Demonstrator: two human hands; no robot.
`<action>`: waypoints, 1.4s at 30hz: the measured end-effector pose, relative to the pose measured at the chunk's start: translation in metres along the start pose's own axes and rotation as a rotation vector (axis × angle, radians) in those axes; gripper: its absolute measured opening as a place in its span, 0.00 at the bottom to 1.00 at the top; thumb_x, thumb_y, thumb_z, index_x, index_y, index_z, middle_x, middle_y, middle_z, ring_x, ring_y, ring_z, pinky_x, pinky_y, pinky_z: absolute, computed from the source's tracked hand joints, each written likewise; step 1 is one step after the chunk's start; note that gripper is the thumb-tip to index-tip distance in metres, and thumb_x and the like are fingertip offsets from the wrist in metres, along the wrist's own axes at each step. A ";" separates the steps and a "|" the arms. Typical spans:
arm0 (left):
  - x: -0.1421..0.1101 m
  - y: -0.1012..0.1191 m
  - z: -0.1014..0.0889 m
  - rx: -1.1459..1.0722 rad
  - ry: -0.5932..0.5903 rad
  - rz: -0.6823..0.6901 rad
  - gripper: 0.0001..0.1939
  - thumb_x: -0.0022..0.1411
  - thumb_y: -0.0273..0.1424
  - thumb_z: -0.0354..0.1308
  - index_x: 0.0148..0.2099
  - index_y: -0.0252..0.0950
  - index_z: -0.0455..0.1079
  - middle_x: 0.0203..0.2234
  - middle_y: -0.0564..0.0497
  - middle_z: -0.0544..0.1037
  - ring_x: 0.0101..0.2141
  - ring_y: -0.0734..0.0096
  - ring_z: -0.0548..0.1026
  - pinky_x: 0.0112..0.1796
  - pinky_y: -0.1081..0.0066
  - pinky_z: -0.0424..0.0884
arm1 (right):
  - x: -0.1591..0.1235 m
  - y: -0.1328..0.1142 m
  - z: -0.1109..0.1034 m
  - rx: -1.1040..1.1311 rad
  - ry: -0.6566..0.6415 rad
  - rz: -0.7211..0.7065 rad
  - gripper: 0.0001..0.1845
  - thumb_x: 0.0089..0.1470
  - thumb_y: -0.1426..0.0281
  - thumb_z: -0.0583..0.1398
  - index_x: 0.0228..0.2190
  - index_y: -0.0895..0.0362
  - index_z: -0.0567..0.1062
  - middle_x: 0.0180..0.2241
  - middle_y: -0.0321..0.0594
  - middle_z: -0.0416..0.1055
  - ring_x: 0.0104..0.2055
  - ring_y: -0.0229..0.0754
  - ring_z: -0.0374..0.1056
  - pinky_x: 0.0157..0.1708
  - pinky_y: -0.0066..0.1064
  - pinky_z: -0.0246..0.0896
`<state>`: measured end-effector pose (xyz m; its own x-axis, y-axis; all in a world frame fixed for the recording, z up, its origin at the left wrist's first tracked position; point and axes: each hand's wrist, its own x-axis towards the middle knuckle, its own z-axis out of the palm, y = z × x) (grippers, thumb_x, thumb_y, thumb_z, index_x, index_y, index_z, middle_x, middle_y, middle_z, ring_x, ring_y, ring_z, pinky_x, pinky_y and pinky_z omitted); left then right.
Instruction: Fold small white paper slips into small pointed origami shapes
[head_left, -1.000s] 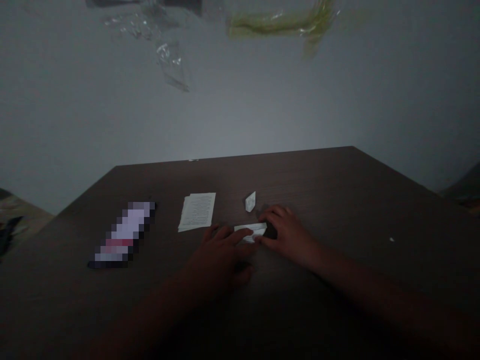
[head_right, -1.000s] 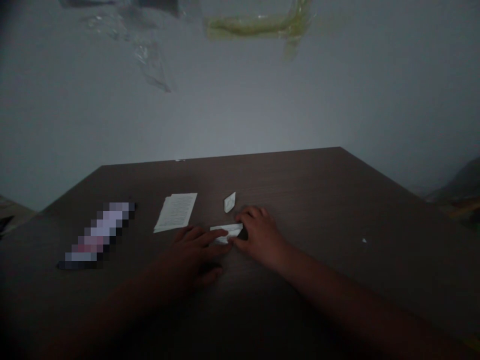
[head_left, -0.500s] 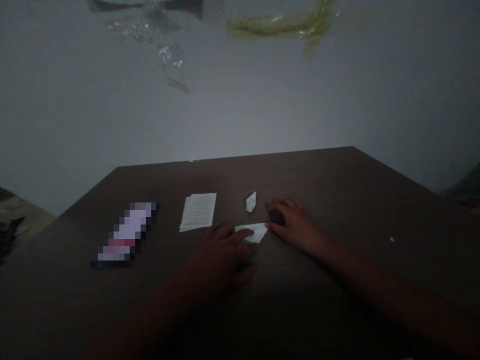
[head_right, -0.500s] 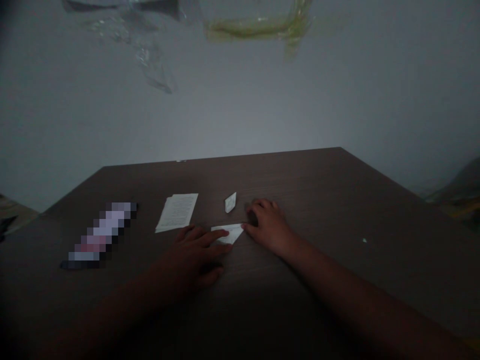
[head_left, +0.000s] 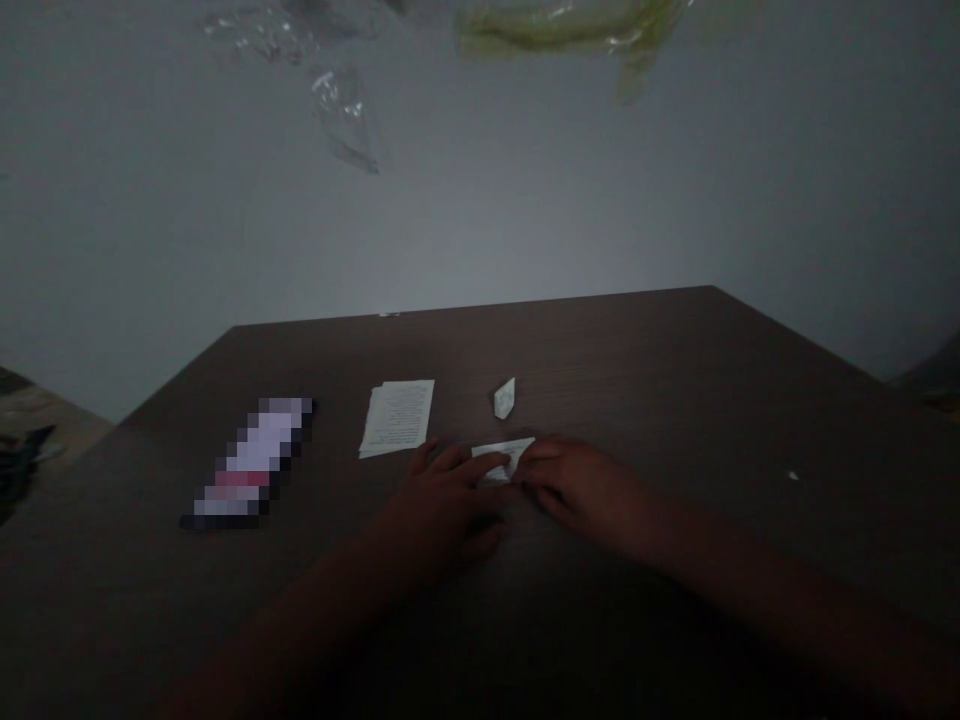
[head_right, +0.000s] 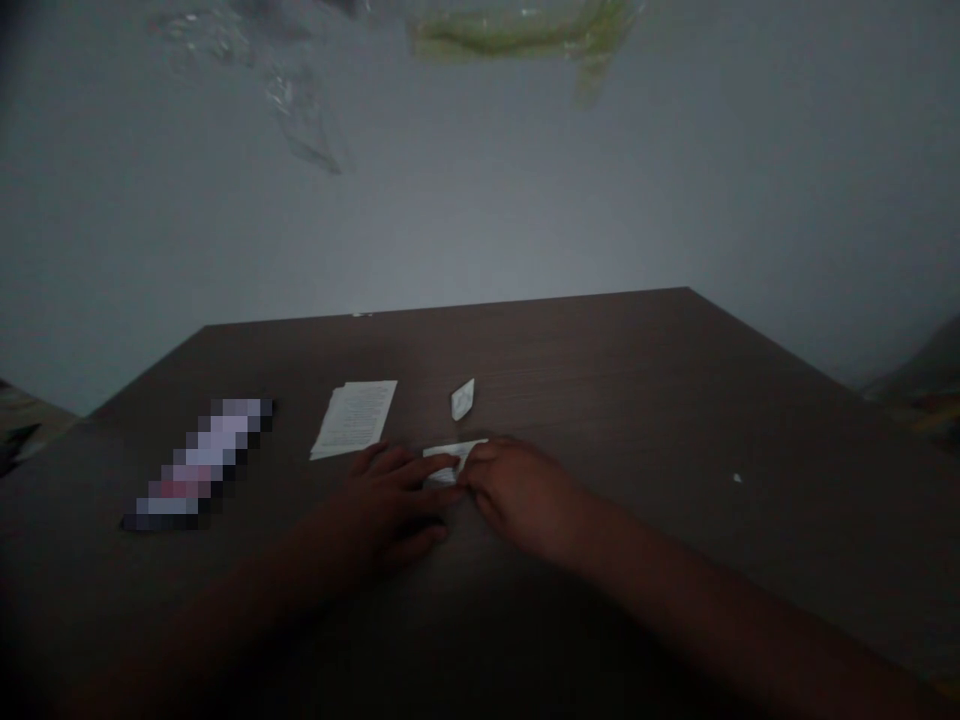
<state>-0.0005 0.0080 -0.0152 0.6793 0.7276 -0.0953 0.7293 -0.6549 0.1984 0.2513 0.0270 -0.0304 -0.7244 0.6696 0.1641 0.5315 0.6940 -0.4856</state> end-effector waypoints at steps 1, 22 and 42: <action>0.000 -0.001 -0.001 0.003 -0.012 0.003 0.21 0.75 0.33 0.67 0.66 0.54 0.81 0.73 0.49 0.76 0.66 0.37 0.75 0.69 0.27 0.62 | 0.000 -0.001 -0.001 -0.007 -0.010 0.013 0.17 0.66 0.82 0.61 0.48 0.56 0.87 0.50 0.48 0.86 0.53 0.50 0.80 0.59 0.43 0.74; 0.003 -0.020 -0.007 -0.115 0.062 -0.009 0.18 0.72 0.22 0.62 0.60 0.39 0.81 0.55 0.44 0.85 0.56 0.50 0.81 0.58 0.48 0.78 | 0.000 0.004 -0.002 -0.168 -0.047 -0.027 0.19 0.69 0.80 0.61 0.50 0.55 0.89 0.48 0.50 0.83 0.50 0.53 0.78 0.55 0.47 0.73; 0.001 -0.020 -0.010 0.045 0.074 0.099 0.25 0.70 0.14 0.60 0.59 0.46 0.81 0.54 0.51 0.86 0.60 0.53 0.81 0.70 0.44 0.64 | -0.012 -0.018 -0.008 -0.206 -0.123 -0.071 0.19 0.67 0.80 0.62 0.51 0.54 0.88 0.48 0.52 0.81 0.52 0.56 0.76 0.58 0.50 0.73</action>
<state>-0.0150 0.0240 -0.0095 0.7412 0.6713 -0.0050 0.6634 -0.7312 0.1588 0.2538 0.0085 -0.0170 -0.8048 0.5883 0.0795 0.5462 0.7862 -0.2890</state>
